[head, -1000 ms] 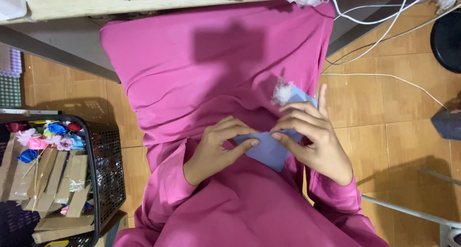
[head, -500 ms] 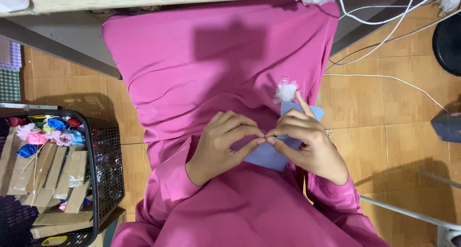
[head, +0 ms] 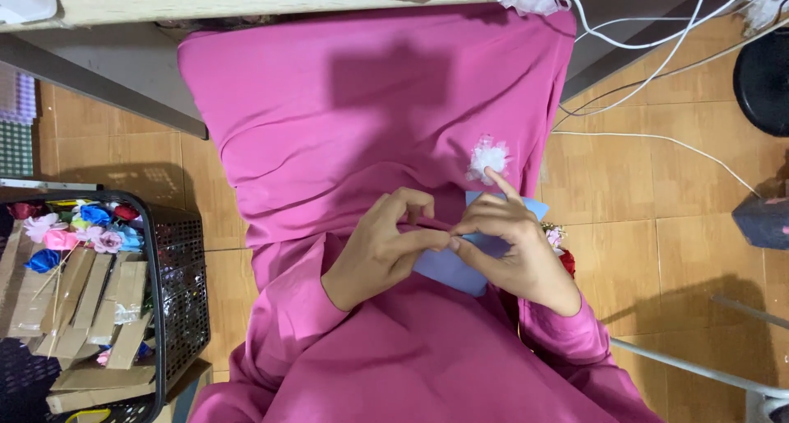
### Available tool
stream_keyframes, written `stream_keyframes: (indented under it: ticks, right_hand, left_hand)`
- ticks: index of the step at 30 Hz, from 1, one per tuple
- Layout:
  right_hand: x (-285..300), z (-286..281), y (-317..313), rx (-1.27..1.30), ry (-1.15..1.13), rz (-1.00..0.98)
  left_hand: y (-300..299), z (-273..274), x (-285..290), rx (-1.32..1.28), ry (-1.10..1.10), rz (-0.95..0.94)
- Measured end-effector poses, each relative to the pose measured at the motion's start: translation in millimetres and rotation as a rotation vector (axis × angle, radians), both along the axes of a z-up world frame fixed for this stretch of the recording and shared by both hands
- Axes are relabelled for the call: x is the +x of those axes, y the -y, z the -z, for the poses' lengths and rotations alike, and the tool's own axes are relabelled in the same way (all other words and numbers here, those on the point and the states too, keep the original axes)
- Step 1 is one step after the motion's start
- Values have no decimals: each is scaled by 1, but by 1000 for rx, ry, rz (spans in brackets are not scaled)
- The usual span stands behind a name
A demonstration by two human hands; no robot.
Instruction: The person applies a strip of double-sided tape to the edge of a light blue sheet of paper. They then fold the paper over the tape to secure it and place the finished sheet into a white plastic basket.
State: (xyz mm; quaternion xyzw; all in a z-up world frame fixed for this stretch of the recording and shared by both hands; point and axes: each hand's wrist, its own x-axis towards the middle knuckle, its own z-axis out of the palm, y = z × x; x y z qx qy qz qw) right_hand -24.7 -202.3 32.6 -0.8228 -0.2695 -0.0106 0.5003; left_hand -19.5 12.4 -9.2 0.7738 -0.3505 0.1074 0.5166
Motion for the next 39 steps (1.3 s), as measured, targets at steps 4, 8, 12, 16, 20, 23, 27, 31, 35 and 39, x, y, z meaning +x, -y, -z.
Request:
stream_keyframes:
  ticks: [4, 8, 12, 16, 20, 23, 27, 31, 35, 39]
  right_hand:
    - [0, 2, -4, 21, -41, -40]
    - [-5, 8, -6, 57, -113, -81]
    - [1, 14, 2, 38, -143, -35]
    - [1, 12, 3, 16, -118, 26]
    - [4, 20, -1, 46, -141, 120]
    - [5, 25, -4, 76, -145, 164]
    - [5, 24, -6, 98, -130, 201]
    - [4, 24, -8, 99, -113, 211]
    - [5, 29, -7, 109, -92, 215]
    - [5, 23, -9, 127, -95, 229]
  left_hand:
    - [-2, 12, -8, -48, -10, 71]
    - [-4, 33, -21, -42, 42, 52]
    - [-8, 20, -30, -48, 52, 2]
    - [-10, 42, -25, -74, -29, -23]
    - [-6, 41, -14, -331, -246, -63]
    - [-8, 35, -6, -413, -361, -87]
    - [-6, 36, -3, -528, -503, -65]
    - [-6, 36, -5, -571, -555, -49]
    - [-7, 35, -4, -592, -584, -18]
    - [-8, 33, -5, -590, -581, 13]
